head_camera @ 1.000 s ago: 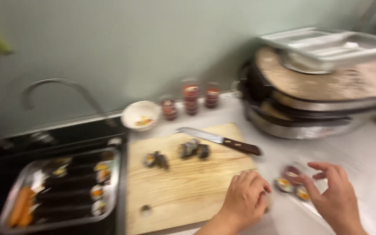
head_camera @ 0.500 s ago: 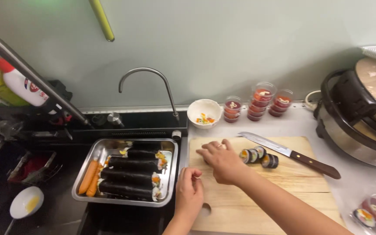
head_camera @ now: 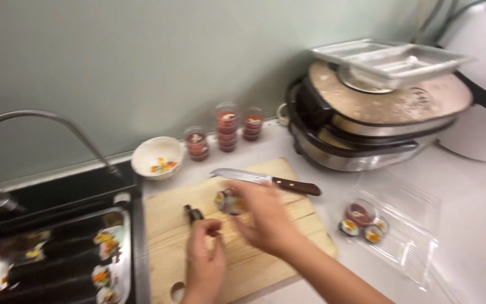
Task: The person slices a kimbap roll on a cutting board using a knife and then places individual pieces into a plastic container alongside small condiment cups.
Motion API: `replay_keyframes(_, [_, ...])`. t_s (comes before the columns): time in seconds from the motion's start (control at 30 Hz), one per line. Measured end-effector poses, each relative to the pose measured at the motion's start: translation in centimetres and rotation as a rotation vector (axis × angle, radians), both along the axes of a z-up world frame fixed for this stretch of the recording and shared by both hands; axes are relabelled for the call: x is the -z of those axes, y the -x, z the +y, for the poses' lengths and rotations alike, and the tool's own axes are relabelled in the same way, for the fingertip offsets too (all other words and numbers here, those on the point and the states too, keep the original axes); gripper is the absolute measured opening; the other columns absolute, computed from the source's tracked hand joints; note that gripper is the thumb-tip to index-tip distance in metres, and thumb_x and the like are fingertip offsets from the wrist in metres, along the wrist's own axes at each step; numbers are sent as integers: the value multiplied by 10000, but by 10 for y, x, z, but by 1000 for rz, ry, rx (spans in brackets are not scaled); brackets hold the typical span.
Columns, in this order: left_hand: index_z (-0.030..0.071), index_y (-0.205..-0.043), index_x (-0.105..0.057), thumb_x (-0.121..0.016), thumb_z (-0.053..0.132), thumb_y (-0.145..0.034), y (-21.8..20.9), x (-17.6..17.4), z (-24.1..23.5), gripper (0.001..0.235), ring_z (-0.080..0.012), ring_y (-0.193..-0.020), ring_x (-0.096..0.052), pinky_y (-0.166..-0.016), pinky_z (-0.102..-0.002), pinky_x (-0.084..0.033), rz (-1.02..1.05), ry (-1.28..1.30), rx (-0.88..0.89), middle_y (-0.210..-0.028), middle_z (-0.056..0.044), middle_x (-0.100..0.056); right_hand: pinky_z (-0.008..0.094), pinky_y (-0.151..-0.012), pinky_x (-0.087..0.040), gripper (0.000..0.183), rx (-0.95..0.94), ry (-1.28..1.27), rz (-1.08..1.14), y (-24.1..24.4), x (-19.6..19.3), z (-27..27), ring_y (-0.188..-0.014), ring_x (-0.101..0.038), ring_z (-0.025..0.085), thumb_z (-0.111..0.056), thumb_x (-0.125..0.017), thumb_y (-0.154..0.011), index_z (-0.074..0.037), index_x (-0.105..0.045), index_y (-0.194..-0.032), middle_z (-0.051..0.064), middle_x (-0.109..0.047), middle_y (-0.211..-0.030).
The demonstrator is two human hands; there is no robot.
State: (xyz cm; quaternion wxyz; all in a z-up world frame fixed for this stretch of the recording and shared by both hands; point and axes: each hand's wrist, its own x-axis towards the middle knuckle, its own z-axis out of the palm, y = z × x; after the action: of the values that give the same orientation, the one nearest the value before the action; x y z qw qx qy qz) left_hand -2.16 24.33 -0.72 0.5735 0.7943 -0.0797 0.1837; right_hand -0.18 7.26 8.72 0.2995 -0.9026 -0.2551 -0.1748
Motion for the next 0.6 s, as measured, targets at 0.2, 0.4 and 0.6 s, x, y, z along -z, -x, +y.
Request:
replay_keyframes(0.2, [60,-1025,-617,-637,-1,-856,22,-29,-110,181,-229,-886,-657,-817,-364,-520,9,-8,239,-936,-68,-654,390,-924,-485,772,554,-147,53,83,42,-176,-999,-691,207,-215,-847,-699,-133,-530,-1398,10,-737,-1107])
replay_keyframes(0.4, [101,-1039,-614,-638,34,-834,37,-33,-185,217,-219,-944,-626,-880,-388,-423,13,-123,473,-1002,-44,-625,418,-952,-415,825,731,39,99,125,71,-235,-992,-671,198,-277,-850,-677,-120,-495,-1405,-29,-739,-1086])
replay_keyframes(0.6, [122,-1055,-631,-624,47,-850,36,-25,-220,219,-222,-1030,-599,-912,-388,-392,33,-192,550,-1040,-24,-636,372,-957,-437,780,682,21,217,123,76,-243,-852,-718,103,-276,-835,-720,-192,-510,-1425,-72,-751,-1047])
